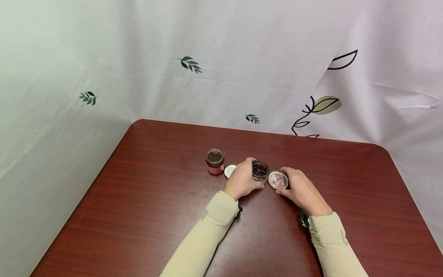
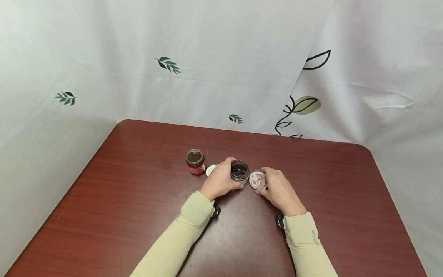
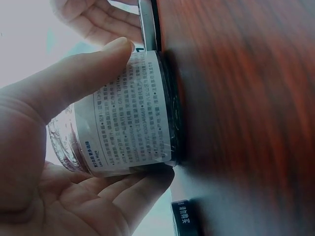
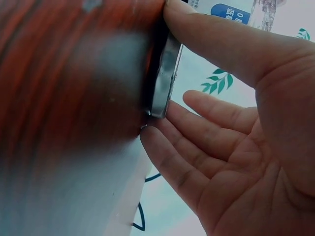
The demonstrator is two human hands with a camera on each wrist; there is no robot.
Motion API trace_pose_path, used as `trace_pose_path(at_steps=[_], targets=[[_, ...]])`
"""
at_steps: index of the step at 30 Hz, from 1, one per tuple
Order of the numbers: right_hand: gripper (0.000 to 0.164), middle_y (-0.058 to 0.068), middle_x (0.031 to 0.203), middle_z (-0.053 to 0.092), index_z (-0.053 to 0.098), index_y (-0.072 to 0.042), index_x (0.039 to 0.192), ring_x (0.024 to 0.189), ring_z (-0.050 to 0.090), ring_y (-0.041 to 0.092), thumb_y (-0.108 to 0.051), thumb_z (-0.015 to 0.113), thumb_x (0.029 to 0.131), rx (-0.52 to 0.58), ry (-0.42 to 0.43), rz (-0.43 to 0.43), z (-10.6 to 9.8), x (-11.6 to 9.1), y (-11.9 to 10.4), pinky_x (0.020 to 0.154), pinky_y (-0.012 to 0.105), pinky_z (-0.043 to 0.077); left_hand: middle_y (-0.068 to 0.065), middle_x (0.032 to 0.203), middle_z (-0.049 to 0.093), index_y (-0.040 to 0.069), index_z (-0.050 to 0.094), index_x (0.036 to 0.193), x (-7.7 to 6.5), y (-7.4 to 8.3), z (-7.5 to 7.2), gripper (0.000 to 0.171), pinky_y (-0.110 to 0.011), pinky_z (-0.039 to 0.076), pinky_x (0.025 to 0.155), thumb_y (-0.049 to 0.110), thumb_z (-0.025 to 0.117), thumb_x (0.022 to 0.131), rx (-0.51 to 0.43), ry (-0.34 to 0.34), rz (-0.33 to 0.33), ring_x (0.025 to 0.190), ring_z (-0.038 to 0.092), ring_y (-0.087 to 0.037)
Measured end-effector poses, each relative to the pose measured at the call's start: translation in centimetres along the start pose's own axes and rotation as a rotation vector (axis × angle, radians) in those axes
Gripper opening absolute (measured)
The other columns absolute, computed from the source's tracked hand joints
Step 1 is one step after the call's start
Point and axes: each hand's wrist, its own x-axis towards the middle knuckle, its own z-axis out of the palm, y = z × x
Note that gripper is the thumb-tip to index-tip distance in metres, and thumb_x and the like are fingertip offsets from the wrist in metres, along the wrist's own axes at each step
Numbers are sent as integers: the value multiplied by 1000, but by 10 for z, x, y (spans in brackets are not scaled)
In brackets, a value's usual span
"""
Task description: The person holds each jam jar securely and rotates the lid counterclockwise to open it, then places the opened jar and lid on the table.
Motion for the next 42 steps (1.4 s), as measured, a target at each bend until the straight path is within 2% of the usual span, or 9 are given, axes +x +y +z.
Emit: trace_pose_path(at_steps=[14, 26, 33, 42], targets=[[62, 20, 110, 58, 52, 5, 120, 104, 52, 35, -18, 80, 69, 23, -24, 44, 0, 2, -3, 90, 48, 39, -5, 112, 61, 8, 45, 128, -1, 0, -1, 83, -30, 47, 85, 29, 87, 59, -4, -1, -5, 100, 59, -18], [68, 19, 114, 57, 48, 4, 124, 105, 50, 35, -17, 80, 68, 30, -38, 43, 0, 1, -2, 89, 48, 39, -10, 131, 51, 6, 33, 141, -2, -1, -3, 101, -33, 40, 97, 31, 87, 59, -19, -36, -17, 118, 50, -22], [71, 18, 117, 55, 47, 3, 126, 108, 49, 34, -17, 81, 67, 46, -52, 40, -1, 1, -3, 91, 47, 38, -8, 140, 43, 8, 31, 143, -4, 1, -9, 104, -33, 33, 103, 38, 85, 60, -17, -26, 7, 126, 42, -21], [70, 17, 116, 55, 48, 3, 125, 107, 48, 34, -23, 81, 69, 46, -45, 26, -5, 1, -6, 90, 47, 37, -6, 141, 41, 11, 29, 144, -7, 5, -23, 103, -36, 36, 101, 44, 83, 63, -22, 1, 12, 126, 43, -21]])
